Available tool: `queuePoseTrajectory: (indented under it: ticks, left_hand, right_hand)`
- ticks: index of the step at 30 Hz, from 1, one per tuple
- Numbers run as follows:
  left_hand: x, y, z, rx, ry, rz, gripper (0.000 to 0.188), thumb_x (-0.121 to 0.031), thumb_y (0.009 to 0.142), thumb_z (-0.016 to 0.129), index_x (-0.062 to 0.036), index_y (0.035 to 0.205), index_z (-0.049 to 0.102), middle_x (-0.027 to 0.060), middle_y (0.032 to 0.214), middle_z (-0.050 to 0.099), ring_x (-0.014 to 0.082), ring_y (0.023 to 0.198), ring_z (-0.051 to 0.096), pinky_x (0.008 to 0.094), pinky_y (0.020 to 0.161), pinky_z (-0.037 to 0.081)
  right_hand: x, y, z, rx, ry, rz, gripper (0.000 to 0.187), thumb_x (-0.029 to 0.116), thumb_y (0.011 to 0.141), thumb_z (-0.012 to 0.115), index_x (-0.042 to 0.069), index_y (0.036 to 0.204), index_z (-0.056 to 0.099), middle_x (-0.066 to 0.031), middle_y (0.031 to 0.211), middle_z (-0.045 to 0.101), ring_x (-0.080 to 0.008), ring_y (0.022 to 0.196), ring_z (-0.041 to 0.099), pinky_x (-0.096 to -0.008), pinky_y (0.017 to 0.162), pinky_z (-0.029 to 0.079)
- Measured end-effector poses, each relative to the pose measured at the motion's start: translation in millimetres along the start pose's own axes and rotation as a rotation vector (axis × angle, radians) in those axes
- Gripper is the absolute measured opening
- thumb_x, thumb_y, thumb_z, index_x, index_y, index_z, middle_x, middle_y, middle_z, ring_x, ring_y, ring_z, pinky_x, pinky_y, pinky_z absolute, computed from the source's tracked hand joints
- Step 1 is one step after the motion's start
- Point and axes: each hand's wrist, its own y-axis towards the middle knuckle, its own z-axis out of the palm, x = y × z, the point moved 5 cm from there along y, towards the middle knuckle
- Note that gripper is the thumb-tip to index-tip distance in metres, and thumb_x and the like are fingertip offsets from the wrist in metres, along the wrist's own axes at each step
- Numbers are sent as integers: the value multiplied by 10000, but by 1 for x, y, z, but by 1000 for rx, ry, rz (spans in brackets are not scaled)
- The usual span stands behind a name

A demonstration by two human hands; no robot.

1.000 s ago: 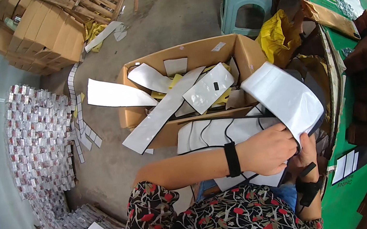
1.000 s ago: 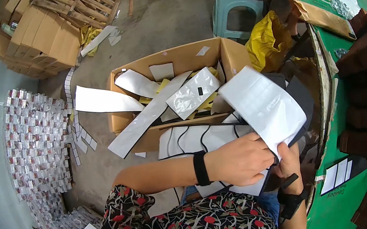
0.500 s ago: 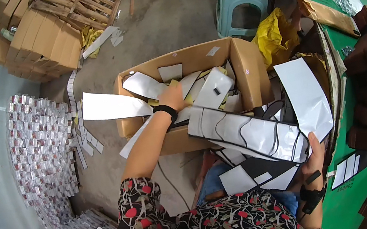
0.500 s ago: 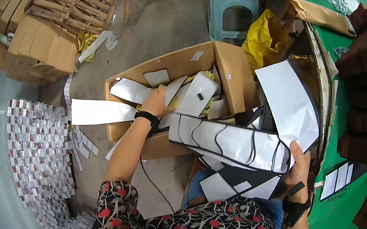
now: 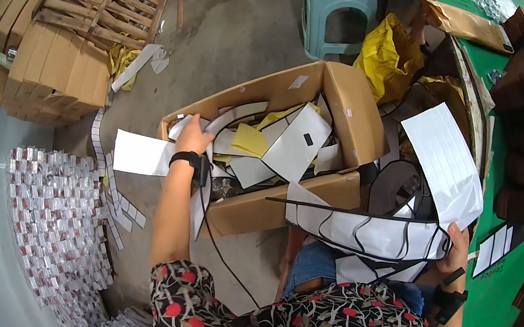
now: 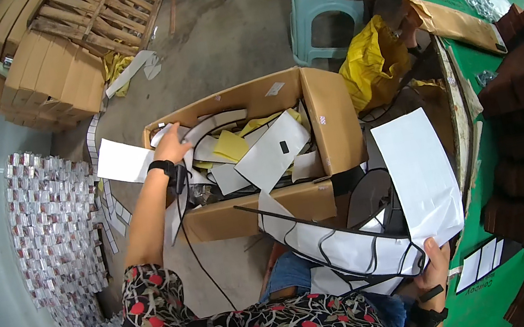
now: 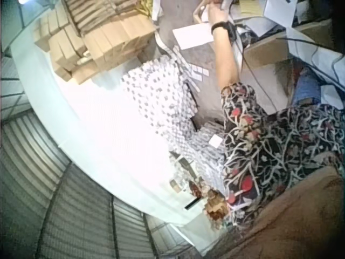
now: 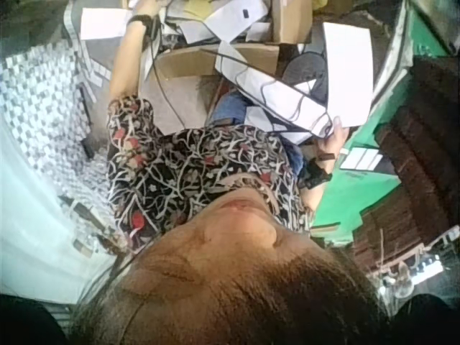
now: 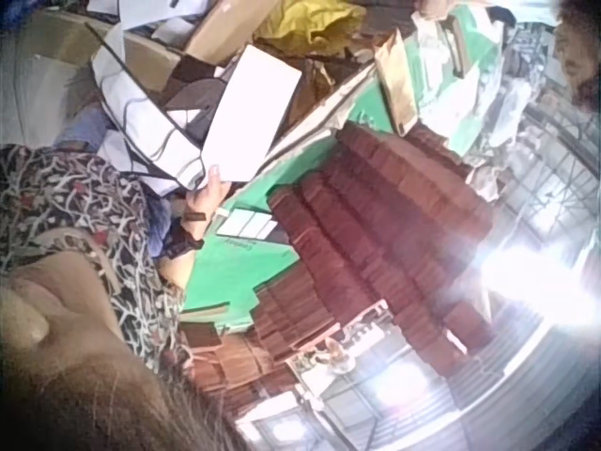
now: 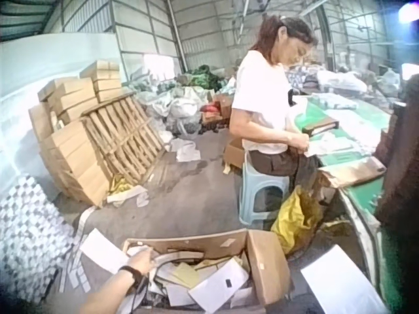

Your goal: Sorting and organizing wood-patterned strips and black components on a workspace.

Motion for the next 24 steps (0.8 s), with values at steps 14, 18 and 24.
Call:
queuePoseTrajectory:
  ticks: [14, 18, 24]
  left_hand:
    - [-212, -51, 160, 719, 63, 502, 946, -521, 623, 681, -154, 1378, 244, 213, 1416, 187, 450, 1273, 206, 557, 949, 318]
    - [-200, -22, 203, 848, -61, 598, 562, -304, 718, 616, 6, 1171, 495, 265, 1143, 524, 362, 1078, 503, 386, 875, 427]
    - [-163, 11, 69, 532, -380, 331, 296, -33, 713, 504, 25, 1000, 549, 178, 830, 627, 275, 800, 602, 367, 689, 464]
  right_hand:
    - [-3, -9, 1, -71, -57, 47, 734, 266, 716, 620, -58, 1301, 315, -152, 1233, 467, -264, 1106, 467, -358, 952, 343]
    - [-5, -11, 2, -73, -4, 39, 692, 274, 745, 620, -19, 1300, 328, -124, 1230, 483, -248, 1108, 482, -361, 948, 367]
    - [-3, -9, -3, -116, -43, 44, 745, 267, 701, 644, -58, 1290, 325, -154, 1218, 476, -263, 1089, 479, -353, 938, 357]
